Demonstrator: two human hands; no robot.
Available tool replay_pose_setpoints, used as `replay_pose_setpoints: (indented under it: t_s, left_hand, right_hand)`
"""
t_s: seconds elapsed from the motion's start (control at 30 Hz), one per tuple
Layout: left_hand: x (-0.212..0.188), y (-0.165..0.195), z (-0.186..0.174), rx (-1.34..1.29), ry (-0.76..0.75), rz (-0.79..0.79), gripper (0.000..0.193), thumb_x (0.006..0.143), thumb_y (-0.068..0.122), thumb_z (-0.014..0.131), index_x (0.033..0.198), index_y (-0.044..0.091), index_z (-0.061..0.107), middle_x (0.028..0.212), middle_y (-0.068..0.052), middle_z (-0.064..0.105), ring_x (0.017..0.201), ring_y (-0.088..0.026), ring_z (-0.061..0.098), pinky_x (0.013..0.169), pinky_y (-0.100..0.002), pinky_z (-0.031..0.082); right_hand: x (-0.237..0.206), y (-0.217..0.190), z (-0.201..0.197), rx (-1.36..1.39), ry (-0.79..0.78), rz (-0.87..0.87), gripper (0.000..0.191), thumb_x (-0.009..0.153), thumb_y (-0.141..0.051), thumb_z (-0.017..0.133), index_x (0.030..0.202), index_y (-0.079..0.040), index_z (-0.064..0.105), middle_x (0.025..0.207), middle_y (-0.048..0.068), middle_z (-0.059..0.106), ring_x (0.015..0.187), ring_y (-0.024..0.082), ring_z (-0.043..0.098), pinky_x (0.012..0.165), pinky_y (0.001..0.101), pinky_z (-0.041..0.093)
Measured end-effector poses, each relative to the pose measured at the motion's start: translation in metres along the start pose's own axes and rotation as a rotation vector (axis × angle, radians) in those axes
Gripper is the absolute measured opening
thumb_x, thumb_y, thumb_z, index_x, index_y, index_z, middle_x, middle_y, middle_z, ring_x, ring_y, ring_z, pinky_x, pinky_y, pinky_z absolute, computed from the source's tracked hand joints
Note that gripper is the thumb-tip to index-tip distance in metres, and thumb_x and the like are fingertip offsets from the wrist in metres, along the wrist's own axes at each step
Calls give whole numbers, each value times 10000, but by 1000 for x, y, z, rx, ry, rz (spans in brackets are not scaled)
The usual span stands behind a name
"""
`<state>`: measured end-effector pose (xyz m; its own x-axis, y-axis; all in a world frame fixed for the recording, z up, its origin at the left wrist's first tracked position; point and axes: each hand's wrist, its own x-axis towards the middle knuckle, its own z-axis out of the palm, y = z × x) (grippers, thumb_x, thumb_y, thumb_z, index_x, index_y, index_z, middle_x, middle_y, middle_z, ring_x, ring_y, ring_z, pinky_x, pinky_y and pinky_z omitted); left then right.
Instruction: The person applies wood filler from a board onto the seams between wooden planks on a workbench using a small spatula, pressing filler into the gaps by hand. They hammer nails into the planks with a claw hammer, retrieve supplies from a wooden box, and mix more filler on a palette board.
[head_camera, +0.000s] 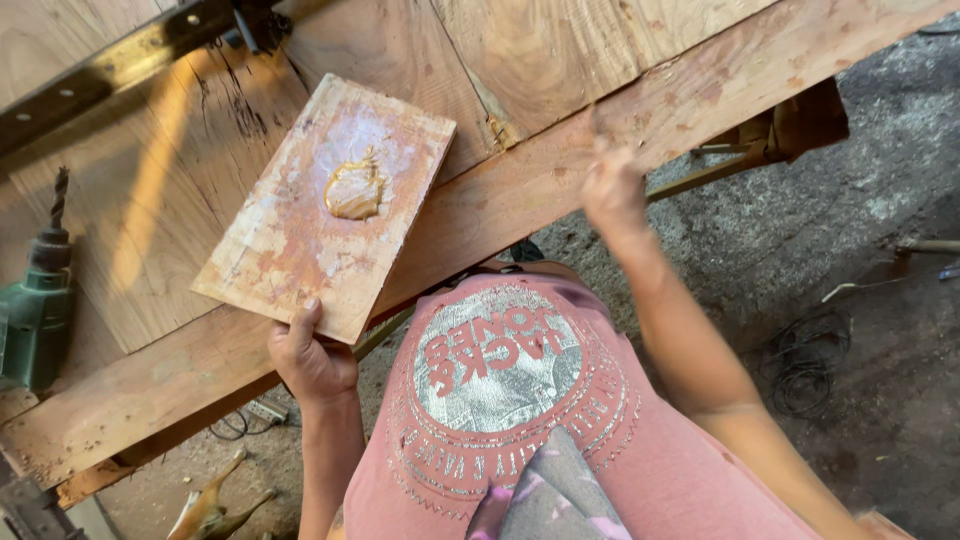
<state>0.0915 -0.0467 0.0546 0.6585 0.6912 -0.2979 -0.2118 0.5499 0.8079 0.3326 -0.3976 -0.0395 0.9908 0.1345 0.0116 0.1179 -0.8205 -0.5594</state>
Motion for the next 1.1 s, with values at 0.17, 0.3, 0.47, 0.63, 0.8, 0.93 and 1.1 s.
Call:
replay_pose_setpoints:
  t_s: [0.17, 0.3, 0.47, 0.63, 0.8, 0.93, 1.1]
  left_hand:
    - [-3, -4, 5, -21, 21, -16, 421, 921, -28, 569, 1334, -91, 525, 1292, -170, 652, 1172, -267, 671, 1067, -413, 541]
    - [-4, -5, 2, -46, 35, -46, 429, 932, -6, 559, 1350, -89, 514, 1300, -166, 647, 1187, -270, 662, 1082, -422, 528]
    - [-5, -11, 2, -29, 34, -44, 444, 936, 17, 573, 1364, -85, 510, 1310, -166, 639, 1199, -274, 647, 1096, -428, 512]
    - [-6, -9, 5, -40, 6, -36, 495, 928, 47, 592, 1398, -77, 500, 1335, -157, 631, 1235, -275, 632, 1129, -432, 485]
    - [-11, -8, 10, -43, 14, -61, 559, 916, 70, 606, 1441, -61, 463, 1372, -153, 603, 1271, -283, 609, 1150, -451, 469]
    - [-13, -8, 15, -78, 52, -83, 604, 902, 115, 589, 1467, -43, 444, 1405, -149, 590, 1311, -294, 586, 1157, -469, 451]
    - [-13, -6, 18, -77, 62, -97, 618, 907, 130, 565, 1488, -19, 417, 1421, -136, 578, 1339, -292, 563, 1170, -477, 438]
  right_hand:
    - [-9, 0, 1, 129, 53, -225, 347, 941, -45, 607, 1259, 30, 724, 1022, 260, 681, 931, 373, 684, 820, 434, 566]
    - [20, 16, -20, 17, 165, 71, 319, 957, -79, 642, 1253, -6, 735, 974, 274, 682, 900, 388, 677, 805, 445, 544]
    - [9, 7, -10, 97, 4, -249, 292, 962, -76, 643, 1227, 25, 715, 1065, 256, 679, 932, 353, 691, 832, 397, 566]
    - [3, 14, -41, 195, -172, -323, 300, 969, -83, 620, 1238, -61, 750, 962, 147, 688, 841, 280, 669, 744, 376, 553]
    - [26, 33, -96, -220, -51, -422, 318, 1050, -57, 611, 1333, -104, 748, 995, 113, 650, 860, 233, 628, 720, 335, 552]
    - [34, 40, -102, -472, -24, -557, 344, 1009, -131, 654, 1296, -268, 785, 921, 77, 592, 859, 230, 585, 677, 360, 523]
    - [79, 62, -93, -731, -95, -661, 356, 1121, -92, 600, 1327, -327, 768, 933, 80, 564, 823, 209, 536, 615, 280, 501]
